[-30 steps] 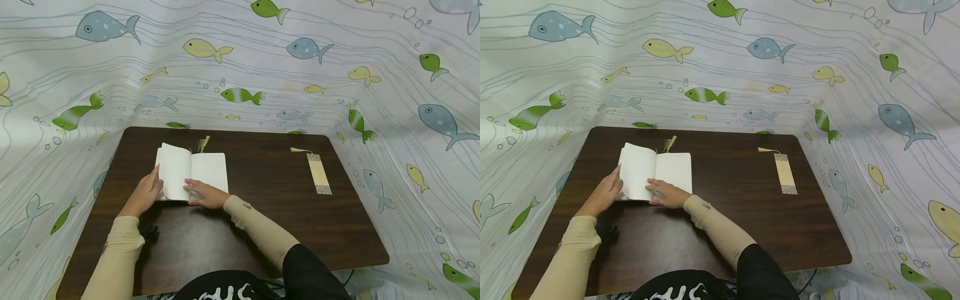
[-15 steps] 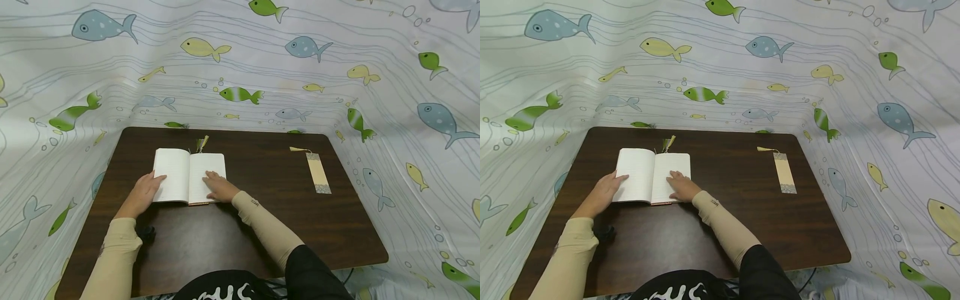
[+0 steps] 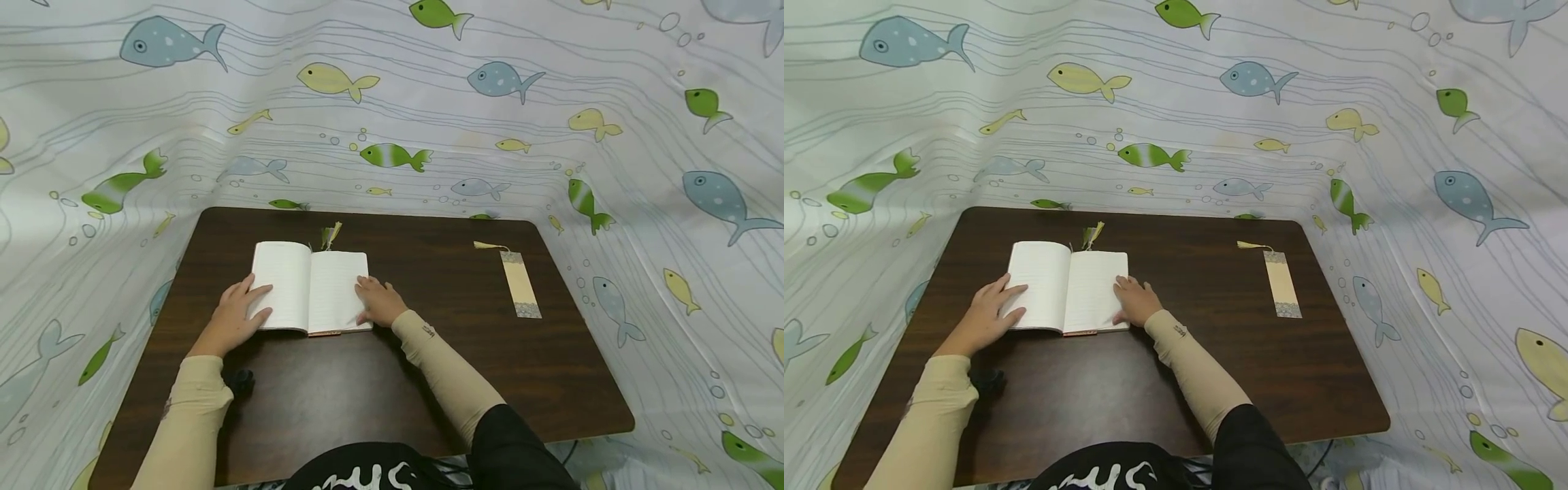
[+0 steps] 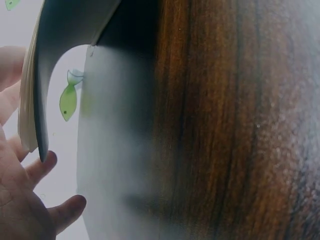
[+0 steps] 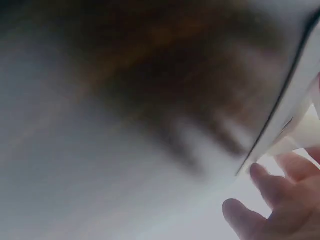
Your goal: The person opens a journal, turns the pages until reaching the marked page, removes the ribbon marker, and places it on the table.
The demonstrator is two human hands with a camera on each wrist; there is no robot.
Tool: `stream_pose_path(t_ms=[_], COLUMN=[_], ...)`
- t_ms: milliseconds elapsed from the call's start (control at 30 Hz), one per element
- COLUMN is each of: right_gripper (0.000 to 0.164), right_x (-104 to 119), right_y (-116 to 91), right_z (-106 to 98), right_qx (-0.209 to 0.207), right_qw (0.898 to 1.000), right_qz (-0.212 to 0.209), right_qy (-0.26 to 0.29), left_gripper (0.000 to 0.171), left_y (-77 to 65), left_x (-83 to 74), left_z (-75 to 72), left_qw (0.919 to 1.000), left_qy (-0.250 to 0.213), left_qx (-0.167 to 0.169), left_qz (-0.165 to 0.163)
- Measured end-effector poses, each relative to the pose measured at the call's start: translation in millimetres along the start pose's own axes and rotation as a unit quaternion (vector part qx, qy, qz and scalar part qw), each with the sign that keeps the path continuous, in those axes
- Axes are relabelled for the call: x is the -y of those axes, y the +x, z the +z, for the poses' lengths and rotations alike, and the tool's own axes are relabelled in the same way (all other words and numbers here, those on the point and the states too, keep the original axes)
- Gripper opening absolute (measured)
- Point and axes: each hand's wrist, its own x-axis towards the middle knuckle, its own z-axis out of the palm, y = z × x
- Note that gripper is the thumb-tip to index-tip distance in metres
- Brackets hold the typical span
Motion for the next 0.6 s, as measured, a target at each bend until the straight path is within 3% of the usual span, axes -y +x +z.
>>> stream_pose_path(t_ms=[133,267,433,600], right_gripper=[0.079,0.094,0.113,0.103], right_x=[1.7,2.7,4.7,9.2], right_y=[3.8,6.2,7.1,5.5], right_z=[6.7,10.5,7.9,-1.9], right_qx=[-0.059,-0.097,-0.131,-0.146], right_qw=[0.997,0.994,0.99,0.987], right_qz=[0.005,0.032,0.048,0.011], right_qy=[-0.046,-0.047,-0.009,0.06], left_gripper=[0.054,0.054,0.055,0.056], left_y=[0.3,-0.7,-0.9,-0.1], left_x=[-0.3,-0.9,1.2,1.6], left_z=[1.1,1.2,2.1,3.5], left_qw=[1.0,0.9999,0.9998,0.9998], left_qy=[-0.003,-0.01,-0.013,-0.01], left_qx=[0.003,0.009,0.007,0.008], left_qz=[-0.008,-0.011,-0.012,-0.015])
